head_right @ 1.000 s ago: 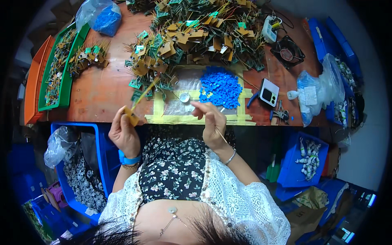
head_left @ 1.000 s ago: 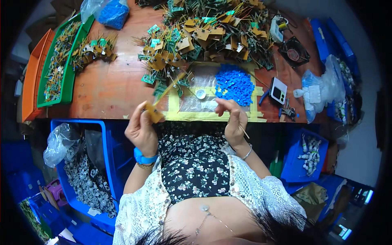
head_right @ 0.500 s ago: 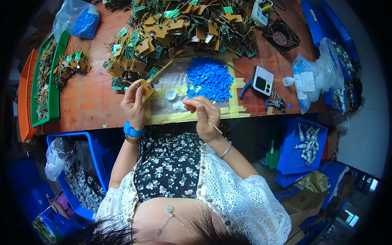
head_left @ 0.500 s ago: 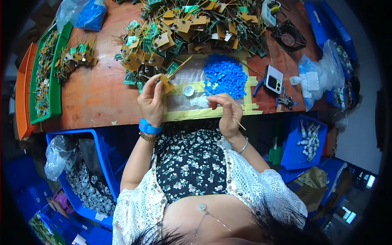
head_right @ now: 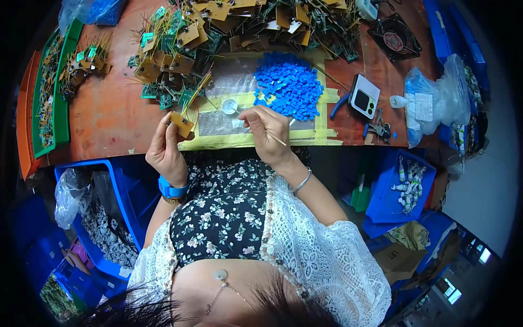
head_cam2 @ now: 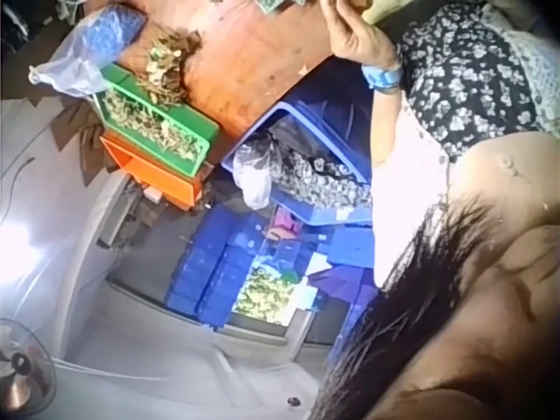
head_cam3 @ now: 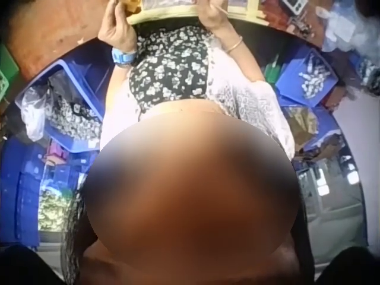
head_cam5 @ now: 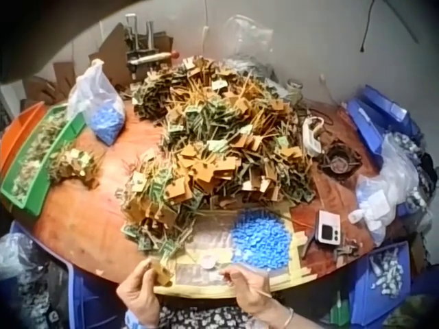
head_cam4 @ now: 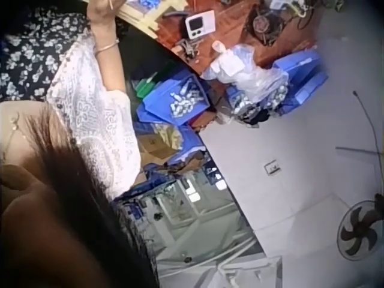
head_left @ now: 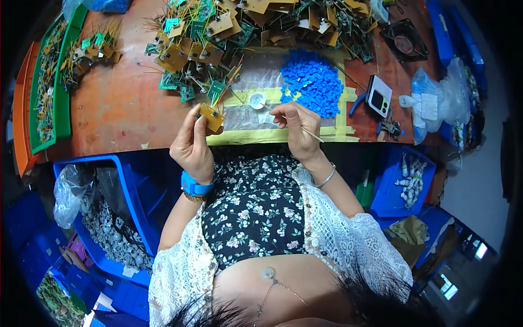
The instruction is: Assembling small electronic components onto circuit boards and organizing them on a workbench.
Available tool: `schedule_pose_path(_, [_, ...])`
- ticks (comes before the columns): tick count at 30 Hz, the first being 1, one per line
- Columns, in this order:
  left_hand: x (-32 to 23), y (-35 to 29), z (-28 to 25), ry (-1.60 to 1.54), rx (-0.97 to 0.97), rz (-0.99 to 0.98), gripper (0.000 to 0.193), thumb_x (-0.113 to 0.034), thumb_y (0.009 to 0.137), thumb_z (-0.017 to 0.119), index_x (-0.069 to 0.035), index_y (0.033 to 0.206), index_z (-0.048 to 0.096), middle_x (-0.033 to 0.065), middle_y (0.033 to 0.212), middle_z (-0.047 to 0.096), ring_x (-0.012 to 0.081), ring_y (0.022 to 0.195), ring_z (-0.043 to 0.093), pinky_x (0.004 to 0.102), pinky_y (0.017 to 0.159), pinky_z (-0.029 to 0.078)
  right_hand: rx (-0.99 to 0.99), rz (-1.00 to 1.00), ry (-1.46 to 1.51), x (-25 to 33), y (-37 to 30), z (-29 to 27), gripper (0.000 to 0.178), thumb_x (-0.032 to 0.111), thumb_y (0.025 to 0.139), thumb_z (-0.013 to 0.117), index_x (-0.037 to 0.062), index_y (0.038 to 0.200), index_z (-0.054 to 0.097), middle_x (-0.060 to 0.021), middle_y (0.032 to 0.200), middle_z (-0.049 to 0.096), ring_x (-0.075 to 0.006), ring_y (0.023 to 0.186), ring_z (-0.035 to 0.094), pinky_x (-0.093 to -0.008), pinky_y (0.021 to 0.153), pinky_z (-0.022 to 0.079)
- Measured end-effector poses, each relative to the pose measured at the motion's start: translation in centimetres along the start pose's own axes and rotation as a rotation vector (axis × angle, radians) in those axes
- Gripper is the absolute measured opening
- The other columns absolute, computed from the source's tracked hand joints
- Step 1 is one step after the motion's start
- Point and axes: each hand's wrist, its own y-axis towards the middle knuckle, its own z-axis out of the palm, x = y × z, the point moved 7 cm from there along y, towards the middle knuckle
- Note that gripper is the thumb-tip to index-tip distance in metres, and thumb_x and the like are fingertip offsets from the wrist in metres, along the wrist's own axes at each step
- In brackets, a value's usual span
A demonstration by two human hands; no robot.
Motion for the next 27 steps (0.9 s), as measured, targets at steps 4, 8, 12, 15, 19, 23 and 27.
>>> schedule_pose_path(4, [0.6,-0.1,1.5,-0.143,0.158,-0.242,0.03,0.001,0.093,0.058,0.005,0.123,0.058,0.01,0.091,0.068,0.0142,0.077,0.067,0.0262,0.07,0.057,0.007,-0.001,-0.055,0.0,0.3,0.2,0.051,0.037,0.104,0.04,-0.003,0.086,0.066,-0.0076,0.074,0.062,-0.011,0.064,0.057,-0.023,0.059,0.046])
schedule_pose_path(8, [0.7,-1.0,1.9,-0.204,0.254,-0.366,0.037,0.002,0.092,0.058,0.005,0.129,0.053,0.0097,0.091,0.067,0.015,0.081,0.067,0.0266,0.074,0.057,0.038,-0.03,-0.127,0.2,0.3,0.5,0.051,0.037,0.104,0.039,-0.0027,0.086,0.066,-0.0075,0.073,0.062,-0.0113,0.063,0.057,-0.0233,0.058,0.046])
schedule_pose_path(12, [1.4,-1.3,2.2,-0.353,0.28,-0.512,0.042,0.005,0.091,0.058,0.008,0.132,0.048,0.0132,0.097,0.066,0.0182,0.085,0.068,0.0269,0.078,0.057,0.029,-0.012,-0.024,1.3,0.3,0.4,0.054,0.039,0.104,0.038,-0.0037,0.086,0.066,-0.0085,0.074,0.062,-0.012,0.063,0.057,-0.0229,0.057,0.043])
schedule_pose_path(15, [1.8,-1.8,2.9,-0.465,0.271,-0.674,0.043,0.005,0.091,0.057,0.011,0.132,0.046,0.0146,0.098,0.066,0.0198,0.087,0.068,0.028,0.08,0.058,0.053,-0.019,0.165,2.7,0.0,1.1,0.057,0.043,0.103,0.037,-0.0045,0.087,0.066,-0.0094,0.077,0.063,-0.0126,0.065,0.057,-0.0222,0.056,0.042])
schedule_pose_path(19, [1.3,-2.0,3.1,-0.469,0.289,-0.673,0.044,0.005,0.091,0.058,0.012,0.132,0.045,0.015,0.099,0.066,0.0195,0.087,0.068,0.0286,0.081,0.058,0.158,-0.016,0.254,3.6,-0.2,2.6,0.064,0.049,0.101,0.036,-0.0053,0.091,0.067,-0.0103,0.082,0.063,-0.0129,0.069,0.057,-0.0228,0.058,0.044])
schedule_pose_path(23, [1.0,-2.1,3.2,-0.48,0.287,-0.675,0.044,0.004,0.091,0.058,0.012,0.132,0.045,0.0149,0.099,0.066,0.0191,0.086,0.068,0.0283,0.081,0.058,0.175,0.01,0.256,3.3,-0.3,3.1,0.064,0.05,0.101,0.035,-0.0055,0.091,0.067,-0.011,0.084,0.063,-0.0131,0.069,0.057,-0.0235,0.06,0.046])
schedule_pose_path(27, [0.9,-2.3,3.4,-0.494,0.318,-0.67,0.044,0.004,0.091,0.058,0.01,0.132,0.046,0.0142,0.099,0.066,0.0182,0.085,0.068,0.028,0.08,0.058,0.169,-0.004,0.239,3.1,-0.3,3.2,0.062,0.047,0.102,0.036,-0.0056,0.091,0.066,-0.0111,0.083,0.063,-0.0133,0.068,0.057,-0.0238,0.06,0.046])
